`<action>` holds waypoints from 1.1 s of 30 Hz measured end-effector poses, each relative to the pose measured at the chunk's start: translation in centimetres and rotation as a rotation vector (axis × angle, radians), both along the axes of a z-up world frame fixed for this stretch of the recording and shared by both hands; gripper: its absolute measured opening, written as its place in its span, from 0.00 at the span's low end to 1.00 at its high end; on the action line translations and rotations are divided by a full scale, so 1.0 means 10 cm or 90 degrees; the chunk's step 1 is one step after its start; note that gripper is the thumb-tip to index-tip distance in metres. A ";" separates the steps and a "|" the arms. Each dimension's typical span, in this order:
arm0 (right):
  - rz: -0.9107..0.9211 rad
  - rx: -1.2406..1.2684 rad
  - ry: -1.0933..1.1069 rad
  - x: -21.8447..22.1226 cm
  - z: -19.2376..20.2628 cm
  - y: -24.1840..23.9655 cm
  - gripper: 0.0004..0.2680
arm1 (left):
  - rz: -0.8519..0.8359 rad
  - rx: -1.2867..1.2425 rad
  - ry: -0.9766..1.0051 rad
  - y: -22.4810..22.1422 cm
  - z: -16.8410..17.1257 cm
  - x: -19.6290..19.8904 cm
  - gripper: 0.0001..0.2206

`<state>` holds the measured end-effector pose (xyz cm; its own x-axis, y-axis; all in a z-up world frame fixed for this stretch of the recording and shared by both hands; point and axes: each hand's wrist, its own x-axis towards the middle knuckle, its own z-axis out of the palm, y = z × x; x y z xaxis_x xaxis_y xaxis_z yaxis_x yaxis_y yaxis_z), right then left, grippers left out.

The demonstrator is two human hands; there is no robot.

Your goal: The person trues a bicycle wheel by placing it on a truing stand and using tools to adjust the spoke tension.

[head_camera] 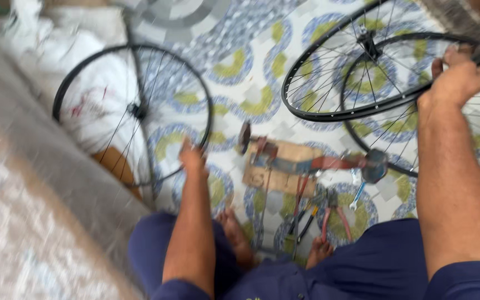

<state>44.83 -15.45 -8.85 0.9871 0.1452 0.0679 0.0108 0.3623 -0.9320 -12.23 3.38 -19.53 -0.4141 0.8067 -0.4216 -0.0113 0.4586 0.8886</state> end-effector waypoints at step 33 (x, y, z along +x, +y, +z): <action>0.173 -0.186 -0.103 -0.83 -0.32 -2.34 0.18 | 0.165 0.552 -0.241 1.48 1.16 -0.16 0.24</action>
